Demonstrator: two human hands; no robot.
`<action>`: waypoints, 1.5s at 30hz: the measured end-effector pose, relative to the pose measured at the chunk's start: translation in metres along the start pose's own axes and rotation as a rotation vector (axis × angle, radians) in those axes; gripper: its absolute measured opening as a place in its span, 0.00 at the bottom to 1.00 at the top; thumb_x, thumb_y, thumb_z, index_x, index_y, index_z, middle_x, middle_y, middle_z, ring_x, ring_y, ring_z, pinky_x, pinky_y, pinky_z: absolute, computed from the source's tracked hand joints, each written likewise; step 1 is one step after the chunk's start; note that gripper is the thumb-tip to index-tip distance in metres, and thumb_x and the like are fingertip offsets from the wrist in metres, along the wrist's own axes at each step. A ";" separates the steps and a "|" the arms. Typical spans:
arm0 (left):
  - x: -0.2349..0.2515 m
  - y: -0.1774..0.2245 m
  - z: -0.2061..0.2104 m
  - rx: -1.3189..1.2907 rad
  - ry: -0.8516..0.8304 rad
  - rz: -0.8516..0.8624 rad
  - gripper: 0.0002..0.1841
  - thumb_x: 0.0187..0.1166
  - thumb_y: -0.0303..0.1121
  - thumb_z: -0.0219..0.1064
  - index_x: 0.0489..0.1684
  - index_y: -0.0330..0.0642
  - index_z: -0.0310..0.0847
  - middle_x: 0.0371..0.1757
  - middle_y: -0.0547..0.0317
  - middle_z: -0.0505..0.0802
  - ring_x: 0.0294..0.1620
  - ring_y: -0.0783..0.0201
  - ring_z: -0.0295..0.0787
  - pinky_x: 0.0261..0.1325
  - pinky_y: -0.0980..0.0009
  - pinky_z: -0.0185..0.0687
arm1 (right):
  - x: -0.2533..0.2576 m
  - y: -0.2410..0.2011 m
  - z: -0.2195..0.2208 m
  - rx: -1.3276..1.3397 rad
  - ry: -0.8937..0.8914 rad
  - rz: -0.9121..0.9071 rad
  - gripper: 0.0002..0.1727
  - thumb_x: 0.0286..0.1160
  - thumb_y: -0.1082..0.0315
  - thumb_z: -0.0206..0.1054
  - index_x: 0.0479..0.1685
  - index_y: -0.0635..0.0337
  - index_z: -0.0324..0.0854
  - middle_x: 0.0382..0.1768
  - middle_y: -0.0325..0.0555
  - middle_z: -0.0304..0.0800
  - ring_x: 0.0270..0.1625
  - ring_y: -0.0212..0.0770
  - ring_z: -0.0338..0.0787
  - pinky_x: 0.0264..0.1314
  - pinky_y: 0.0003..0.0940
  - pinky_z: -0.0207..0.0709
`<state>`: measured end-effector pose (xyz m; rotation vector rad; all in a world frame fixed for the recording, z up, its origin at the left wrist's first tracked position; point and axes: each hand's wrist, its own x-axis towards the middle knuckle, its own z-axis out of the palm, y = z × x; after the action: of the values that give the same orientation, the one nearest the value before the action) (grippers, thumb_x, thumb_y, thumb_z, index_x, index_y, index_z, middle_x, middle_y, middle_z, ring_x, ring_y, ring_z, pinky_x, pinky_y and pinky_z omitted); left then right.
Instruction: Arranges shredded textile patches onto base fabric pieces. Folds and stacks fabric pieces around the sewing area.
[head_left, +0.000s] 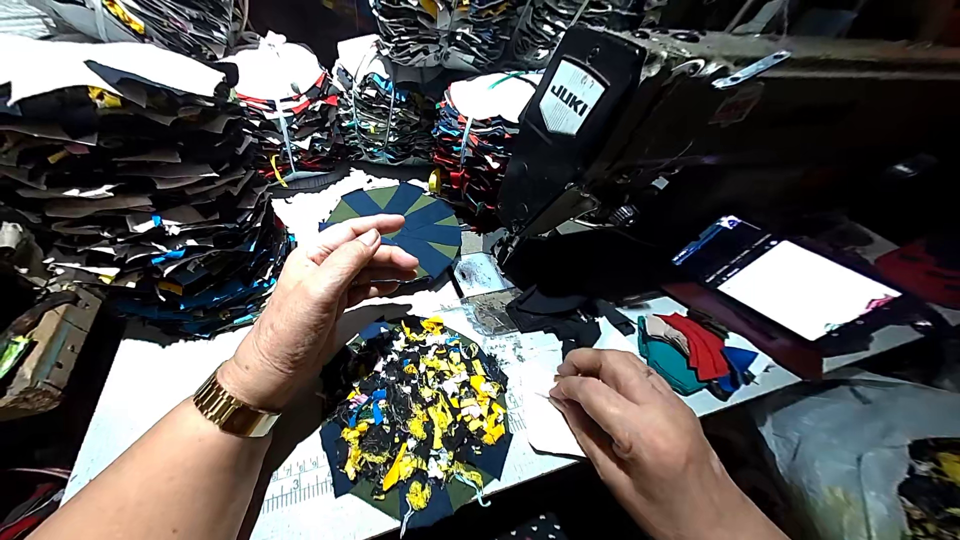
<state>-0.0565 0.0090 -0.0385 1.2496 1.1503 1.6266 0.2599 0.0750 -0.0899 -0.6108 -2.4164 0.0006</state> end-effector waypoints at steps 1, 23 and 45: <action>0.000 0.000 0.000 0.000 -0.002 0.001 0.21 0.92 0.36 0.45 0.73 0.39 0.78 0.46 0.53 0.96 0.49 0.62 0.95 0.61 0.67 0.89 | -0.001 0.001 0.001 -0.006 0.020 -0.025 0.09 0.79 0.66 0.63 0.35 0.54 0.88 0.46 0.45 0.89 0.48 0.42 0.87 0.47 0.38 0.82; -0.002 -0.006 0.003 0.061 -0.036 0.006 0.22 0.89 0.34 0.47 0.73 0.39 0.79 0.48 0.51 0.96 0.50 0.58 0.96 0.62 0.63 0.91 | 0.005 -0.002 -0.006 0.103 -0.134 0.292 0.09 0.75 0.60 0.64 0.40 0.46 0.90 0.41 0.30 0.85 0.46 0.28 0.86 0.46 0.24 0.83; -0.007 -0.003 0.007 0.203 -0.084 0.062 0.20 0.87 0.32 0.49 0.71 0.39 0.81 0.47 0.54 0.96 0.48 0.60 0.95 0.58 0.67 0.91 | 0.001 -0.007 -0.001 -0.007 0.017 -0.017 0.09 0.75 0.69 0.62 0.27 0.55 0.83 0.41 0.42 0.90 0.51 0.42 0.88 0.53 0.39 0.81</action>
<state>-0.0475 0.0050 -0.0426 1.4817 1.2596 1.5160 0.2565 0.0694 -0.0875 -0.5911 -2.4062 -0.0204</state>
